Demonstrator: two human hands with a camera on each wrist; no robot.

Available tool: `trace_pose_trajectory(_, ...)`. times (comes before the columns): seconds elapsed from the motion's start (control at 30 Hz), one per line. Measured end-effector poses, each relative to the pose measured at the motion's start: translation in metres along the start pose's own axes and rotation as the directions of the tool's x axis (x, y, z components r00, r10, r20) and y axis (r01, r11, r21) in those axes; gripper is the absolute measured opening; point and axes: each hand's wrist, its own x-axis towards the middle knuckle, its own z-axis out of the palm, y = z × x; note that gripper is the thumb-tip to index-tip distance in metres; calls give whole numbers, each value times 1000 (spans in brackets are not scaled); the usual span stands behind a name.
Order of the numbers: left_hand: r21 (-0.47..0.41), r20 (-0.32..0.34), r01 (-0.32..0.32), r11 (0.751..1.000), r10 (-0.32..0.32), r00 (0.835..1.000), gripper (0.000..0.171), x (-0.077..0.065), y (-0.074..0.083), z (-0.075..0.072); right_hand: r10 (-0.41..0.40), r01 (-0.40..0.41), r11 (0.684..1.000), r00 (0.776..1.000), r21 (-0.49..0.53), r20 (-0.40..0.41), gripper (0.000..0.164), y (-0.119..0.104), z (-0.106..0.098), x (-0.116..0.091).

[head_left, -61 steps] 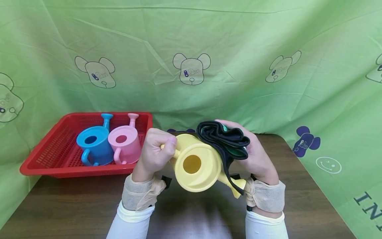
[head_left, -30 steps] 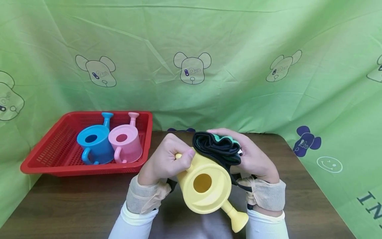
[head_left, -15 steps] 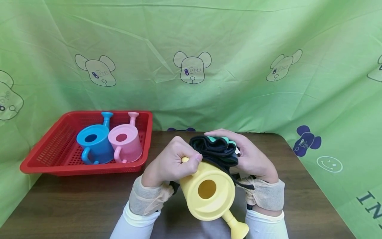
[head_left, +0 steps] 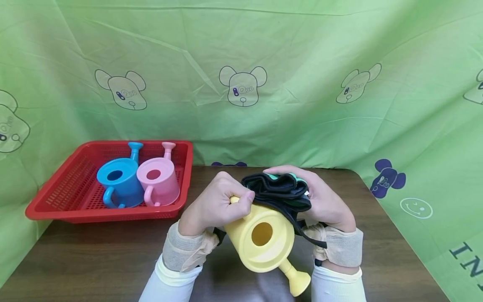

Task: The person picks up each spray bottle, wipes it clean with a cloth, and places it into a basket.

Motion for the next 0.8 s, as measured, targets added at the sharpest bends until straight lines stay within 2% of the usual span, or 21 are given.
trace_pose_trajectory(0.13,17,-1,8,1000,-8,1000,43,-1,-1,-2,-17,17,999,1000,40,-1,79,-1,-2,-2)
trace_pose_trajectory(0.4,39,-20,35,999,-34,999,42,-2,-2,-6,-145,143,973,989,178,-5,77,2,-4,-2)
trace_pose_trajectory(0.57,86,-67,74,994,-69,995,42,-4,-2,-9,-203,210,963,977,170,-57,72,0,-1,-1)
trace_pose_trajectory(0.7,111,-127,125,986,-110,986,42,-7,0,-15,-236,260,934,964,244,-124,60,-2,3,-1)
trace_pose_trajectory(0.8,133,-186,152,979,-126,974,39,-10,1,-21,-224,266,887,963,378,-152,53,-6,5,0)
